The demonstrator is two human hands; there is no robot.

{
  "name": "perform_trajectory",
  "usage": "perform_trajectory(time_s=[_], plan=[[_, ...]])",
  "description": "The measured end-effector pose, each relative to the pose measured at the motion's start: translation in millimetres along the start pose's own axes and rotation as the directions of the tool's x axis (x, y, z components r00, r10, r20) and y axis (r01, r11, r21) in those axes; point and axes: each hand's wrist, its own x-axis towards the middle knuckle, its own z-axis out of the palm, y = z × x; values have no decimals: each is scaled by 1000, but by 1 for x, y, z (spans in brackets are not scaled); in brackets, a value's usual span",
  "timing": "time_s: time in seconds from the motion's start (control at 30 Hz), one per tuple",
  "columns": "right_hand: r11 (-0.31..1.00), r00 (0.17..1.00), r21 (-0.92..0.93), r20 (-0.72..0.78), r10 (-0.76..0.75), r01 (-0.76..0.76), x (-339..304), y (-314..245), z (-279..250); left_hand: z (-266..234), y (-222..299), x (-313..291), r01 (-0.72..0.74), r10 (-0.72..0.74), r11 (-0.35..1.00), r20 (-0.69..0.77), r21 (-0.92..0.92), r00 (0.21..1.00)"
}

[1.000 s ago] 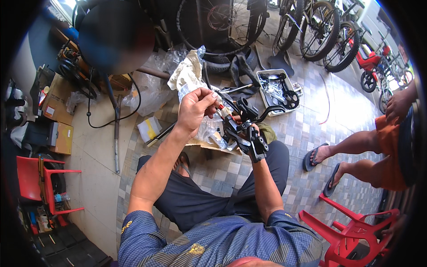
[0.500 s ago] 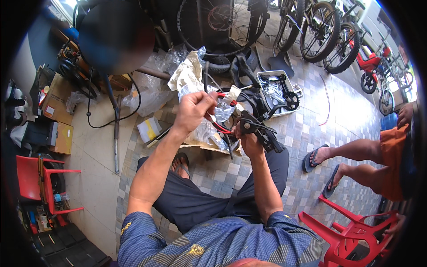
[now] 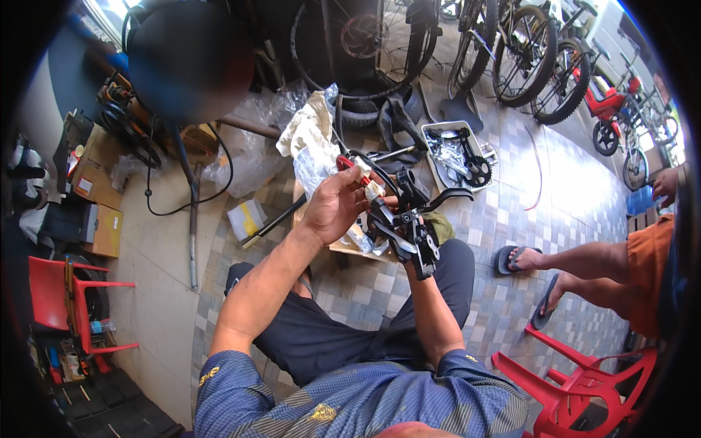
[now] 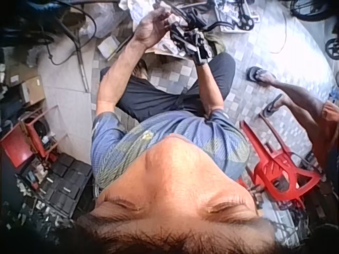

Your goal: The person works on a white bicycle frame, handling the headset area and later sitting on the floor to unpack and organize brake cables and levers. The person moves between standing and sitting positions while handling parts and tools in a cluttered workshop.

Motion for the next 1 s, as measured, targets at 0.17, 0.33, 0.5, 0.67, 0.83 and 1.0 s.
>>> perform_trajectory(time_s=[0.17,0.33,0.5,0.67,0.83,1.0], plan=[[999,999,-27,33,-42,43,9,2,-8,2,3,2,25,-16,995,93,-98,996],[892,980,423,177,89,-158,11,4,-9,-7,-6,10,21,-22,998,-21,-65,1000],[635,955,-717,166,-245,288,-6,-30,15,-2,-5,7,-18,16,1000,-142,-15,990],[672,946,-667,201,-254,323,2,-24,4,-8,-7,11,20,2,995,-228,95,974],[726,987,-669,126,-97,157,-6,-15,6,-9,-5,9,57,-48,998,-276,26,960],[951,1000,-308,4,-21,21,-2,-5,33,-25,-6,12,96,-101,992,-63,-78,993]])
